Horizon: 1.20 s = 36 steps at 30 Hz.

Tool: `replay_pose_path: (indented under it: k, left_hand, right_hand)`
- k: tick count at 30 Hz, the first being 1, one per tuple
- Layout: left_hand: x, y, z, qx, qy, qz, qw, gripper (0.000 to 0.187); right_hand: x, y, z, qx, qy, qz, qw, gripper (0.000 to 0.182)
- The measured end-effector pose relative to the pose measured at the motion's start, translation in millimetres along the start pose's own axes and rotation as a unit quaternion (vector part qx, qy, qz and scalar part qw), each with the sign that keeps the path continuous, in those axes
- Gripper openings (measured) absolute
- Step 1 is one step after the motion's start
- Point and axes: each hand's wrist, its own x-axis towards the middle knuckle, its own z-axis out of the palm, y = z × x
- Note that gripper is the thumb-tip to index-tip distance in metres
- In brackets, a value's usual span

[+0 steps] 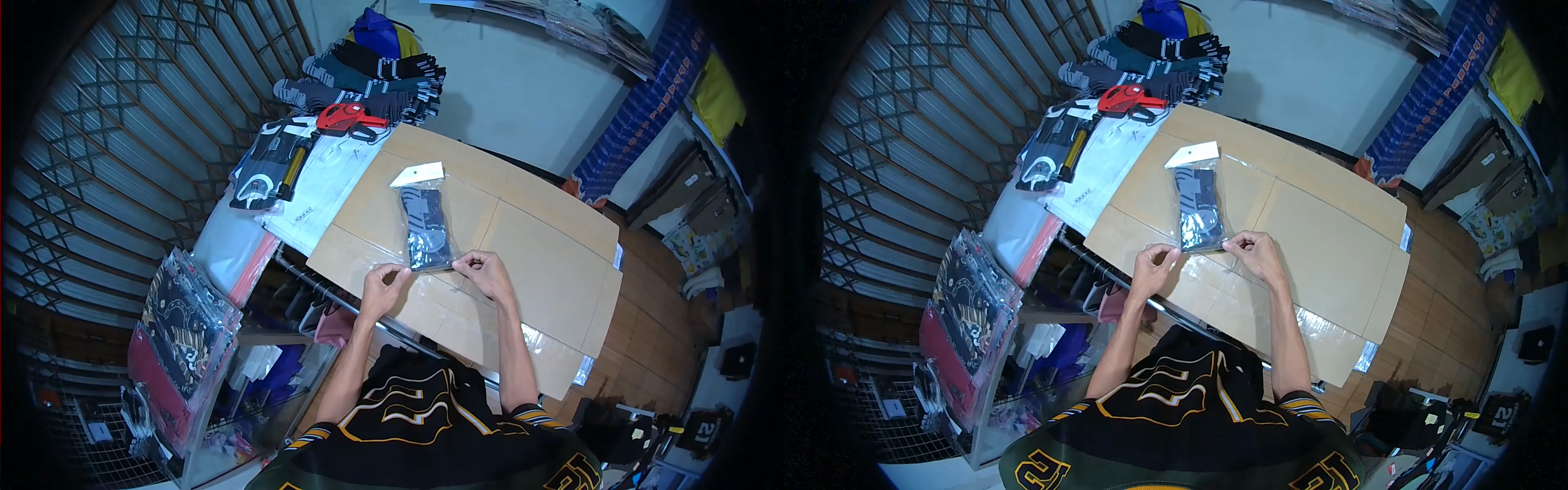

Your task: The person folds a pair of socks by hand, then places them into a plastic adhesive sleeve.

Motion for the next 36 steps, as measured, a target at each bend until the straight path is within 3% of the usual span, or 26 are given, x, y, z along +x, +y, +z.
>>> replay_pose_path:
  k: [5,14,20,21,22,25,32,36]
  left_hand:
    - [0,8,9,0.033,0.045,0.001,0.998,0.025]
    - [4,-4,26,0.007,0.112,-0.049,0.993,0.031]
    - [0,9,28,-0.051,0.148,-0.022,0.987,0.019]
    - [-2,9,26,0.019,0.119,0.008,0.993,0.015]
    - [-4,8,24,0.090,0.090,0.038,0.991,0.022]
    - [-6,5,18,0.124,0.037,0.092,0.987,0.036]
    - [-12,15,24,0.148,0.054,0.116,0.981,0.038]
    - [-7,24,23,0.121,0.086,0.157,0.976,0.036]
  right_hand:
    - [9,24,17,0.044,0.055,-0.050,0.996,0.018]
    - [0,7,37,-0.035,0.193,-0.057,0.979,0.031]
    - [0,4,40,-0.041,0.231,-0.049,0.971,0.036]
    - [-2,-1,41,-0.038,0.240,-0.050,0.969,0.036]
    - [-4,-4,41,-0.036,0.249,-0.051,0.967,0.036]
    - [-4,-5,40,-0.037,0.251,-0.035,0.967,0.035]
    - [6,11,44,-0.031,0.276,-0.039,0.960,0.043]
    - [-5,10,41,0.032,0.255,-0.033,0.966,0.030]
